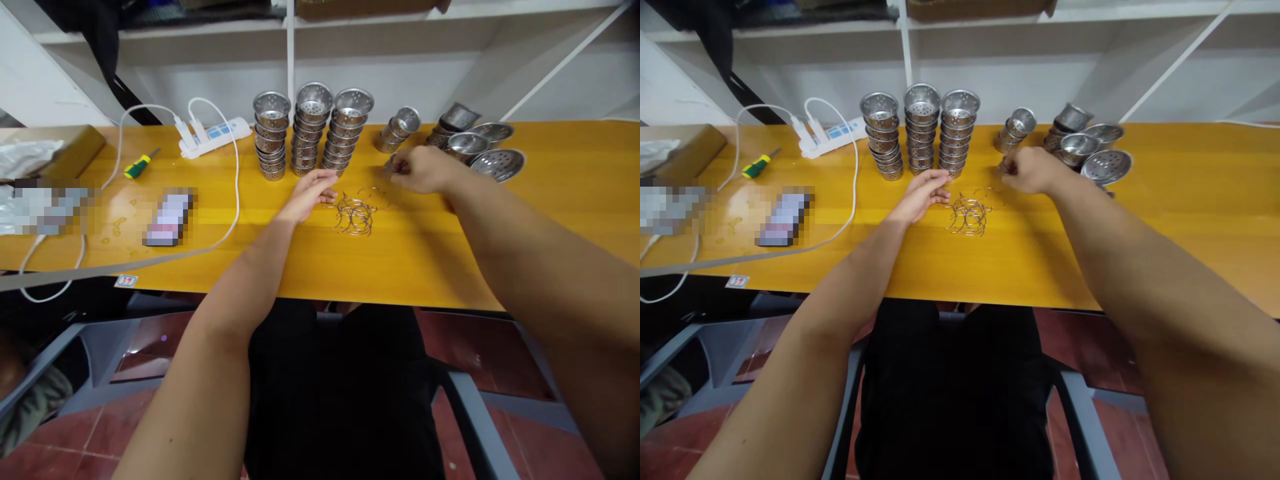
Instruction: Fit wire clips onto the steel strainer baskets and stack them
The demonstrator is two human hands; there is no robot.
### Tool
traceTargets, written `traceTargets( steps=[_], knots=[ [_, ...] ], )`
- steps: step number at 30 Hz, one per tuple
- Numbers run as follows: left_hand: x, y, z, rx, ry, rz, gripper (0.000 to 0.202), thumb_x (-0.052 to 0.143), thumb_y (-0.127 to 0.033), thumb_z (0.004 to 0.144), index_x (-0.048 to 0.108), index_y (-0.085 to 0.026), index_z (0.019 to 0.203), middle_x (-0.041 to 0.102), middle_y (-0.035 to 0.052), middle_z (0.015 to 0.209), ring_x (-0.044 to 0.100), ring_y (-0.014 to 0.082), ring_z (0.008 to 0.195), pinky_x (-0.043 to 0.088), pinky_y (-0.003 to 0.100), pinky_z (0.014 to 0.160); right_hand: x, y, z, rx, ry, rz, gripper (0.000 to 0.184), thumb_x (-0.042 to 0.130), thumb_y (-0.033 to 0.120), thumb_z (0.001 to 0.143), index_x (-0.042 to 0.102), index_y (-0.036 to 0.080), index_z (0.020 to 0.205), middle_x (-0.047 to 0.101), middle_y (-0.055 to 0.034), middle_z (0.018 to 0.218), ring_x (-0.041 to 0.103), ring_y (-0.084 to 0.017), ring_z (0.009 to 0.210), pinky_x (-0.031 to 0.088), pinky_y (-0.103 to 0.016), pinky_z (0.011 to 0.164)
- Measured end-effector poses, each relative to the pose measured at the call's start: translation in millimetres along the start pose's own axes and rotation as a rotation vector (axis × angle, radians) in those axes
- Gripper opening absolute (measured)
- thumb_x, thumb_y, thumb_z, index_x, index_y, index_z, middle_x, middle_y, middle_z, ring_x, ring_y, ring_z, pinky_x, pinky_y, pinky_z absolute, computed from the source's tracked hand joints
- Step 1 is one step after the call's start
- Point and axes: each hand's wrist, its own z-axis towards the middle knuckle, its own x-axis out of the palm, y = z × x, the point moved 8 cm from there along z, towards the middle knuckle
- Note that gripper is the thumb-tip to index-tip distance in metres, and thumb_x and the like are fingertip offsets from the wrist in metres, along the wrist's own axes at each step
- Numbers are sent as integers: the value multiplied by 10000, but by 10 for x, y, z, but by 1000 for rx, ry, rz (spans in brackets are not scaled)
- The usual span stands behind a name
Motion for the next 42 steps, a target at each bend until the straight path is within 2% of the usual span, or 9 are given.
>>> traceTargets(
  steps=[4,8,11,16,19,23,27,37,42],
  knots=[
    [119,-13,-29,25,136,109,388,942,-431,1165,799,-267,1486,869,90,1604,903,165,1112,724,302,1034,109,594,-227,-79,66,510,219,963,190,1078,761,251,1018,846,-86,1027,781,-295,971,695,-484,1029],
    [122,16,-20,14,159,109,362,879,-505,1220,799,-291,1501,900,52,1364,878,198,1102,716,345,1014,333,1041,-255,-175,54,879,512,1141,631,960,769,310,1105,861,-71,1088,831,-347,1082,772,-581,1158],
    [64,-16,-29,66,75,63,252,891,-498,1223,826,-283,1336,859,33,1226,806,196,1018,680,362,920,490,1181,-228,-266,80,971,514,1133,608,932,815,305,1197,880,-79,1173,853,-351,1159,779,-567,1154],
    [90,-21,-54,29,20,84,561,867,-824,1189,793,-279,1081,776,54,992,733,227,948,608,395,858,573,1182,-292,-386,94,979,345,1055,500,942,838,309,1129,863,-87,1155,840,-361,1216,760,-599,1197],
    [124,-28,-19,37,33,91,703,851,-957,1126,774,-262,1054,731,63,961,670,216,872,525,385,777,537,1074,-351,-401,-39,842,348,1063,524,944,808,319,1063,829,-95,1165,782,-359,1137,734,-615,1154],
    [156,-28,11,63,77,70,713,839,-955,1131,791,-257,996,669,43,946,573,186,786,384,379,708,533,927,-395,-324,-139,760,578,1025,833,1000,782,309,1034,743,-70,985,635,-276,875,664,-504,860],
    [148,-10,-33,5,55,121,639,920,-879,1125,831,-255,1018,688,32,968,700,200,861,508,371,749,537,935,-421,-274,-126,885,897,878,1183,941,708,302,930,617,-33,810,499,-223,754,493,-413,675],
    [145,-36,-101,-100,20,110,589,1045,-809,1050,825,-264,1039,737,45,962,849,270,1050,664,395,835,575,984,-352,-314,-38,1012,952,971,1148,898,639,268,754,489,17,677,374,-162,672,295,-372,636],
    [131,-56,-84,-50,55,111,663,1028,-876,1025,827,-244,1003,721,47,955,837,241,1008,631,332,761,614,875,-271,-252,-116,1053,956,967,1134,908,598,271,733,491,-5,713,440,-187,704,431,-396,665]
  ],
)
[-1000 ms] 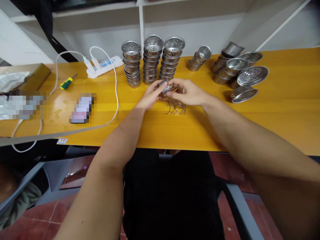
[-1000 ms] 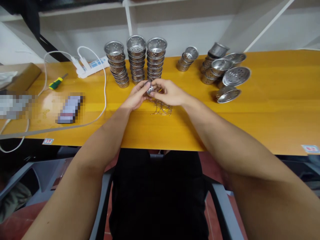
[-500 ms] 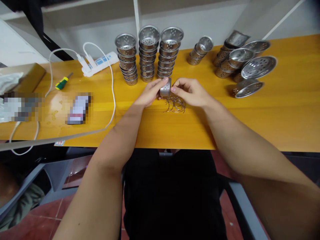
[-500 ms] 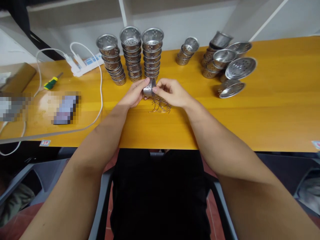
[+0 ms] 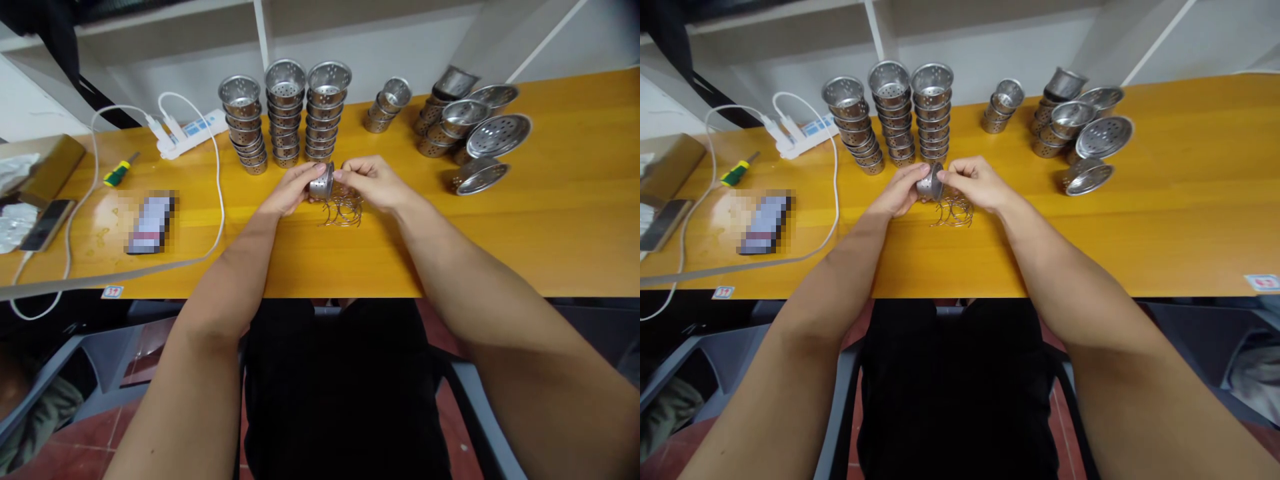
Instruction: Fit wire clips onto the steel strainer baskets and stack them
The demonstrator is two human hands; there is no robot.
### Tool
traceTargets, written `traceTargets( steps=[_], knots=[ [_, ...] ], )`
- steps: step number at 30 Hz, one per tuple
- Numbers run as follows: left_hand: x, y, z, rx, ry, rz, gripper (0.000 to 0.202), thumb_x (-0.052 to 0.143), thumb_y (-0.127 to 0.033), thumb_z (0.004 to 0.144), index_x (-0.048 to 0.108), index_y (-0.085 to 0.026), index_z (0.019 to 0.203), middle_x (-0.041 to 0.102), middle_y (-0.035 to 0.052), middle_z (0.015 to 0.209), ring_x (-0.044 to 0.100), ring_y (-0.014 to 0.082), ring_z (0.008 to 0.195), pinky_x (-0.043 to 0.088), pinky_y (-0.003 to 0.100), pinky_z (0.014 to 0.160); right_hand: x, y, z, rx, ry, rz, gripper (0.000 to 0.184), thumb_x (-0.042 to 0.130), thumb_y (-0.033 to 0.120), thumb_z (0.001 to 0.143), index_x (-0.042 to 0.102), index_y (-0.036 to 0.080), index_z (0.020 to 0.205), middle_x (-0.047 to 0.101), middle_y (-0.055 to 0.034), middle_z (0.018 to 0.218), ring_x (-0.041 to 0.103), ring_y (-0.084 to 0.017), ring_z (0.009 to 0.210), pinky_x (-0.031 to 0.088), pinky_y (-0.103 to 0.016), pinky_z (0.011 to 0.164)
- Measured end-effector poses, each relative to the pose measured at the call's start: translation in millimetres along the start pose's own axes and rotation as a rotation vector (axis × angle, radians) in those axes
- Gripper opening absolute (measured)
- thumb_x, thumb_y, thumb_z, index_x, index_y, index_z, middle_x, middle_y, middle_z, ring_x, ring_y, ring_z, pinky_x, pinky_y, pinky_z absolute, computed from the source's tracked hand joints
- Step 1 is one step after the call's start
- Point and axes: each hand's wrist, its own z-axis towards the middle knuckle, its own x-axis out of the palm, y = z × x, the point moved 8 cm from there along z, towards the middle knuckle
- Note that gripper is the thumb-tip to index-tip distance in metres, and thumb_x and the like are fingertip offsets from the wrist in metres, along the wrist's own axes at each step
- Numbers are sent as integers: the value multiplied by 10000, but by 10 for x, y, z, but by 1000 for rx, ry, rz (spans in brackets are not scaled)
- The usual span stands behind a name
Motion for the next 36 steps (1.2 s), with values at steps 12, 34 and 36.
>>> traceTargets(
  steps=[12,34,36],
  knots=[
    [-135,32,100,17,-40,-71,452,1013,-657,1113,861,-239,1192,920,88,1161,910,216,1096,758,313,952,-243,-46,-41,6,-74,-195,1005,731,1248,978,601,290,703,517,-24,621,405,-188,616,354,-399,593],
    [-72,-34,21,17,8,-34,418,1059,-226,973,890,-254,1354,916,86,1457,885,169,1072,745,335,1060,-742,-562,50,95,-356,-448,1064,1057,978,945,791,215,1637,864,-246,1554,860,-450,1372,727,-646,1258],
    [-86,-28,35,2,-10,-41,256,987,-212,1055,889,-236,1291,926,85,1395,878,157,1033,741,324,1036,-957,-703,52,197,-432,-549,914,1045,788,1066,779,147,1661,854,-279,1572,865,-438,1395,718,-626,1267]
  ],
)
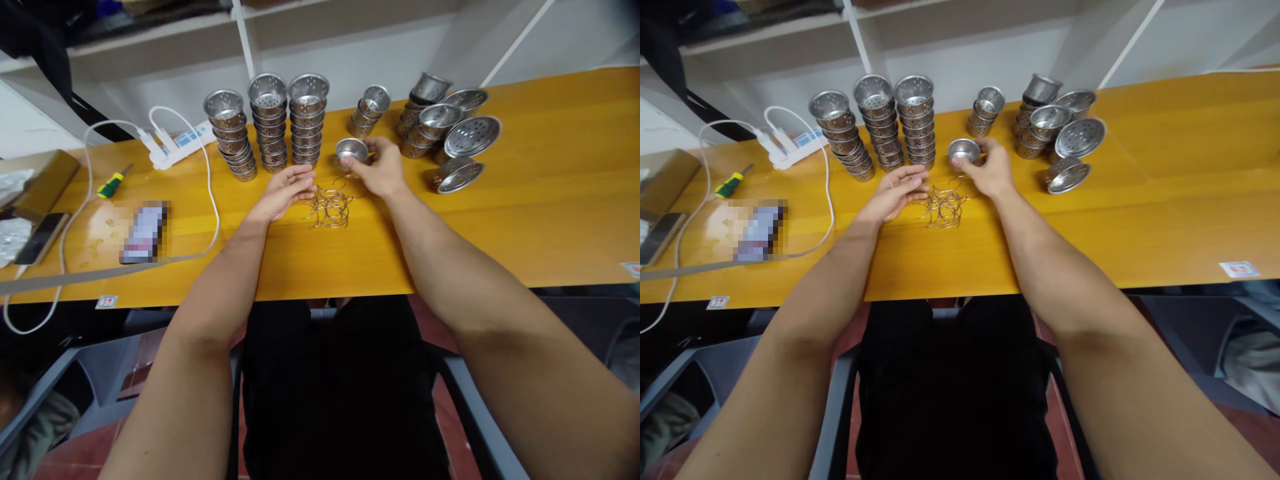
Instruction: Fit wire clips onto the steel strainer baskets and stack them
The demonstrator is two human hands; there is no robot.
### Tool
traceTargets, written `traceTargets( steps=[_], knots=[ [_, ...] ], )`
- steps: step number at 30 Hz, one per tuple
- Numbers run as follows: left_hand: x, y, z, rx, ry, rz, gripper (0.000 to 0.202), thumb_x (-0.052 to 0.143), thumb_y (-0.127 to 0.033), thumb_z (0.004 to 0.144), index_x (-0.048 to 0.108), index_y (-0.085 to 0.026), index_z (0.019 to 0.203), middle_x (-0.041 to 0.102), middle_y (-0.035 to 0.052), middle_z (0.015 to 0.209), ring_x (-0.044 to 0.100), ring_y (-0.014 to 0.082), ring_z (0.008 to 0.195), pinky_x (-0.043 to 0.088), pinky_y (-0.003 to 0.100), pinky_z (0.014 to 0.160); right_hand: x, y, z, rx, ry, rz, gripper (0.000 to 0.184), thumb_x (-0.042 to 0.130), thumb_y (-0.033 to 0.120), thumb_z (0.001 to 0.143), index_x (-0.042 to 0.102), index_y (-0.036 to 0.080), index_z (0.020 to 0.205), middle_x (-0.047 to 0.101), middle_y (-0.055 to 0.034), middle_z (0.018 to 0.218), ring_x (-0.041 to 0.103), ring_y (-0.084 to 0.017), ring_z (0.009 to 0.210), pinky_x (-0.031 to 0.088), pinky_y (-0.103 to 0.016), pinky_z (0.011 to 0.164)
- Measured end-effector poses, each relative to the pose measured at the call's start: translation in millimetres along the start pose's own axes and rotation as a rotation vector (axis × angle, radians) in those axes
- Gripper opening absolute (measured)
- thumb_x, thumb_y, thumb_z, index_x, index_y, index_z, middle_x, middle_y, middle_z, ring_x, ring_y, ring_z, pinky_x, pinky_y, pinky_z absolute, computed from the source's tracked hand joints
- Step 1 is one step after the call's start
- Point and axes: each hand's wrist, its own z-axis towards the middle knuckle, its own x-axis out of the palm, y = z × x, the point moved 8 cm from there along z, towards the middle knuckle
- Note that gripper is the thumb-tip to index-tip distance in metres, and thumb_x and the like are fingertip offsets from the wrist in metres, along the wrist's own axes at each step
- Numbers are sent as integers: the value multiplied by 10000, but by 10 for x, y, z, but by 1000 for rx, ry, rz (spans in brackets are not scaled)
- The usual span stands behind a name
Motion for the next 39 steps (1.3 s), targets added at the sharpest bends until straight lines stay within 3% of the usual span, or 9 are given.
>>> traceTargets(
  steps=[4,10,15,18,21,24,30,35,39],
  knots=[
    [-8,23,34,3,22,-32,108,946,-214,1134,902,-215,1233,940,63,1264,874,141,975,725,304,986,20,-247,96,126,-35,-57,729,1091,521,1067,806,94,1585,874,-283,1526,890,-421,1358,725,-602,1247],
    [-27,65,88,-13,48,-34,110,899,-121,1155,880,-187,1240,945,40,1201,875,129,941,718,300,977,104,-302,109,118,-108,-30,722,1140,447,1036,771,151,1582,893,-249,1461,897,-441,1356,717,-637,1268],
    [-25,47,83,-11,52,-23,100,878,-119,1176,870,-183,1252,941,40,1199,874,121,923,719,301,970,138,-296,149,37,-71,-1,491,955,635,1200,800,217,1404,887,-210,1377,895,-399,1310,729,-611,1249],
    [-22,42,72,-12,56,-20,95,875,-124,1185,867,-179,1263,939,36,1188,880,117,914,719,294,950,188,-289,190,-26,-26,44,609,759,828,1255,854,228,1307,885,-184,1253,881,-412,1299,729,-652,1265],
    [-19,49,70,-16,63,-28,73,878,-136,1192,867,-177,1253,936,26,1169,879,108,903,715,278,938,250,-330,215,-7,-6,76,631,817,785,1209,852,209,1464,850,-133,1074,896,-406,1157,764,-672,1171],
    [-21,59,81,-9,68,-38,65,874,-130,1190,875,-174,1237,935,28,1160,881,110,901,715,282,939,320,-339,203,41,14,105,604,872,547,1182,751,195,1659,854,-98,1013,903,-365,1005,792,-626,1058],
    [-33,93,106,-2,64,-26,58,874,-138,1195,887,-178,1235,937,40,1178,881,121,930,714,300,971,376,-174,122,26,78,121,434,826,291,1166,804,197,1590,932,-130,1130,926,-323,981,804,-595,1090],
    [-32,96,111,9,83,-52,55,889,-138,1187,889,-176,1227,936,39,1177,888,122,924,732,296,964,279,-143,107,22,27,82,225,818,320,1192,873,177,1357,941,-171,1258,951,-343,1161,797,-601,1189],
    [-46,102,110,11,71,-58,45,893,-146,1185,891,-180,1215,926,47,1261,906,134,994,759,314,1036,239,-135,79,20,17,68,222,812,268,1178,872,189,1376,942,-178,1339,938,-345,1248,785,-584,1234]
  ],
)
